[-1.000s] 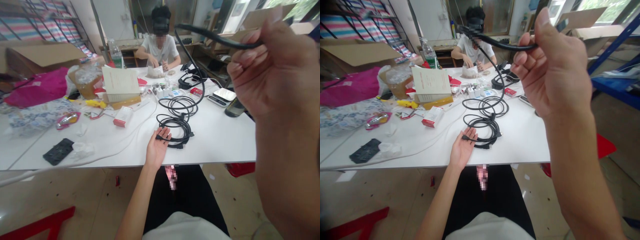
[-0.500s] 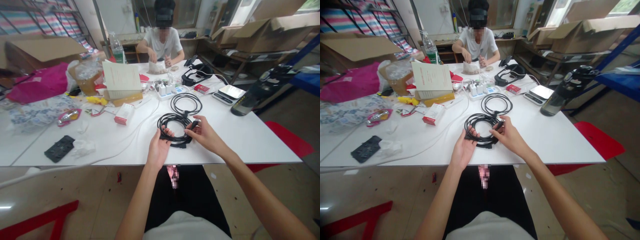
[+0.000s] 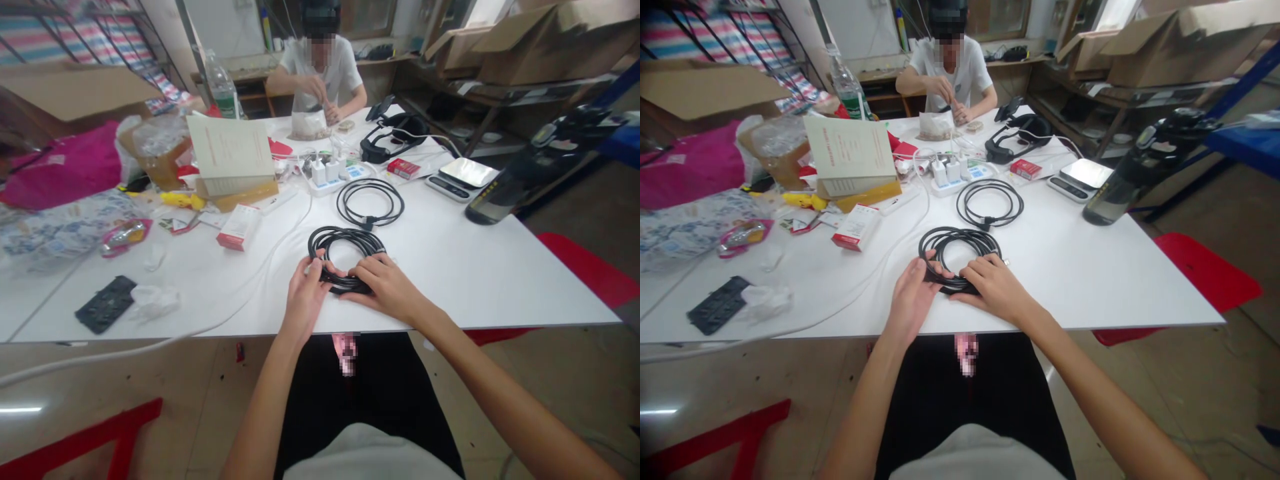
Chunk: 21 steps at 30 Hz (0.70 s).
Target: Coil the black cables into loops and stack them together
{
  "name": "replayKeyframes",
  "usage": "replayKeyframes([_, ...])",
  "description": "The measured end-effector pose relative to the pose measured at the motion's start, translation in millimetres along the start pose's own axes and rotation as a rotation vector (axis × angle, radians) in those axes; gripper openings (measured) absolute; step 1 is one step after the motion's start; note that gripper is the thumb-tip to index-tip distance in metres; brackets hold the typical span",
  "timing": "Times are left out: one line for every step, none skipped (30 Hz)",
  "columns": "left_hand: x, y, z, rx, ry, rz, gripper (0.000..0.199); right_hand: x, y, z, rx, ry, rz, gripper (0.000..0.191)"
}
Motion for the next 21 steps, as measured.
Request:
replayKeyframes([-1.1,8,-3,0.049,0.001,-0.108,0.035,0,1,0,-0.003,0.003,-0.002,0.043])
replayKeyframes([-3.5,18,-7,0.105,0.017,-0.210,0.038,-1,2,0,-0.004,0.007,-0.004,0.045])
replayKeyframes([-6.7,29,-12,0.176,0.048,-0.303,0.039,-2,3,-1,-0.003,0.010,-0.001,0.048])
replayKeyframes([-8.8,39,-19,0.241,0.074,-0.392,0.039,-2,3,-2,0.001,0.010,0.009,0.051])
replayKeyframes([-9.2,48,-27,0.302,0.087,-0.478,0.036,-1,3,-3,0.007,0.003,0.022,0.054])
replayKeyframes([-6.9,54,-37,0.334,0.072,-0.563,0.034,1,2,-4,0.011,-0.011,0.038,0.056])
replayKeyframes([-3.1,56,-49,0.345,0.038,-0.640,0.031,3,2,-6,0.015,-0.028,0.055,0.057])
replayKeyframes([1.7,55,-61,0.337,-0.012,-0.709,0.031,5,1,-7,0.017,-0.050,0.068,0.059])
replayKeyframes([7.0,53,-74,0.320,-0.070,-0.773,0.031,7,1,-9,0.010,-0.075,0.074,0.061])
replayKeyframes([12.3,50,-85,0.297,-0.130,-0.834,0.033,8,0,-11,-0.009,-0.102,0.069,0.064])
replayKeyframes([17.5,46,-96,0.271,-0.190,-0.884,0.037,8,1,-14,-0.037,-0.125,0.050,0.067])
replayKeyframes([22.6,41,-105,0.246,-0.254,-0.918,0.041,5,4,-18,-0.065,-0.137,0.012,0.071])
replayKeyframes([26.7,38,-113,0.234,-0.300,-0.933,0.045,0,10,-22,-0.087,-0.130,-0.042,0.073])
replayKeyframes([30.1,35,-119,0.229,-0.338,-0.938,0.046,-8,22,-28,-0.090,-0.102,-0.101,0.073])
replayKeyframes([33.0,32,-124,0.230,-0.374,-0.939,0.045,-18,39,-35,-0.065,-0.051,-0.149,0.070])
replayKeyframes([35.1,30,-127,0.240,-0.403,-0.939,0.042,-27,63,-41,-0.016,0.014,-0.172,0.063])
replayKeyframes([36.4,27,-129,0.251,-0.431,-0.946,0.039,-35,91,-45,0.062,0.078,-0.152,0.055])
replayKeyframes([36.8,25,-130,0.263,-0.454,-0.963,0.037,-41,119,-48,0.142,0.144,-0.094,0.052])
replayKeyframes([36.3,22,-130,0.274,-0.473,-0.990,0.037,-42,144,-49,0.207,0.182,-0.034,0.053])
replayKeyframes([35.0,20,-130,0.285,-0.482,-1.020,0.038,-39,166,-48,0.251,0.188,0.005,0.055])
replayKeyframes([33.3,18,-129,0.296,-0.484,-1.050,0.040,-33,182,-47,0.282,0.179,0.026,0.057])
Point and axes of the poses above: each hand's wrist, its own z-axis away from the middle knuckle, its own x-axis out of the palm, y = z × x, the point moved 10 cm from there along -z, towards the middle knuckle, and after that the axes turned 2 degrees about y, right-handed, at the moved point
